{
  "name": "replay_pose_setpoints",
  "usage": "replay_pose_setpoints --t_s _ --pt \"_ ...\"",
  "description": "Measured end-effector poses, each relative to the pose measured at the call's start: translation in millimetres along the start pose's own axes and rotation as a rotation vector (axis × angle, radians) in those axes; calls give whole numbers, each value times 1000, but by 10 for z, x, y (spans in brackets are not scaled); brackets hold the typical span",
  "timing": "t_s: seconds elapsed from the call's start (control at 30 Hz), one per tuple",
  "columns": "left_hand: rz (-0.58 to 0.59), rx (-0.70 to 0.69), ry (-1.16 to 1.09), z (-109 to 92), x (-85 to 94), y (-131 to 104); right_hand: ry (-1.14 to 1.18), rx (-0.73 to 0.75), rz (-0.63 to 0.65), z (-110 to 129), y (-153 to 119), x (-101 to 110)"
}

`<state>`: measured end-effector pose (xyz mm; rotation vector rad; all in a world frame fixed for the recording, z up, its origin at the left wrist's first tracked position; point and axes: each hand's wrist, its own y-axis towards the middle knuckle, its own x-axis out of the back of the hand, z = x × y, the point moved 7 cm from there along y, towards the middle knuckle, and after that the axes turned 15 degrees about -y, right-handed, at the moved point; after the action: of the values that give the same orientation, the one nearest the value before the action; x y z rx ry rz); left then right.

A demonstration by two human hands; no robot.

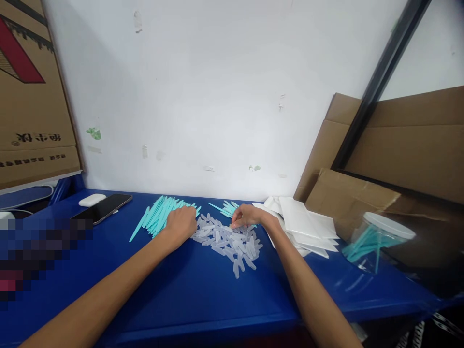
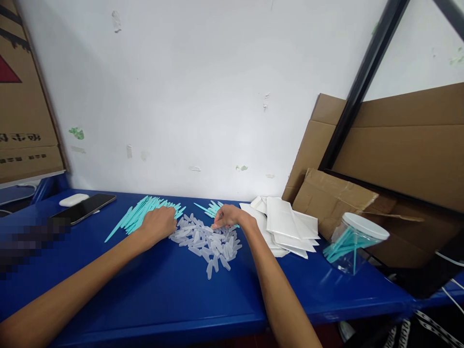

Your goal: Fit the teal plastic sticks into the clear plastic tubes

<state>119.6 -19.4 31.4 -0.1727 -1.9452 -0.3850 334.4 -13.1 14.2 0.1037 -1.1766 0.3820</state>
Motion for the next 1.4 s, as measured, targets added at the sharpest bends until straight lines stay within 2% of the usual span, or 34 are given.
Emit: replay_pose_setpoints --t_s 0.13,0.27,0.37,0.5,0.6,0.77,0.87,1.0,1.07,1.4 --pt "-34 33 57 10 26 -2 -11 99 -37 36 17 9" --pt "-34 31 58 6 27 -3 -7 126 -127 66 0 91" --pt "-27 9 76 -19 35 -12 91 97 -257 84 -30 213" --pt "-120 -30 103 -88 145 -27 282 35 -452 101 -68 355" --pt "-170 -57 82 -134 220 -27 416 43 -536 154 -61 387" --pt "-190 -229 -131 -244 249 -41 627 166 -530 321 -18 361" --pt "-174 -261 -237 -259 212 -63 646 182 -553 363 -11 363" --pt "-167 -320 -253 -299 154 -86 616 170 -635 342 -13 382" --pt "-171 -348 -230 -322 134 -91 637 169 -630 331 -1 369" --pt "-187 -276 -318 -339 184 -109 672 166 -536 380 15 291"
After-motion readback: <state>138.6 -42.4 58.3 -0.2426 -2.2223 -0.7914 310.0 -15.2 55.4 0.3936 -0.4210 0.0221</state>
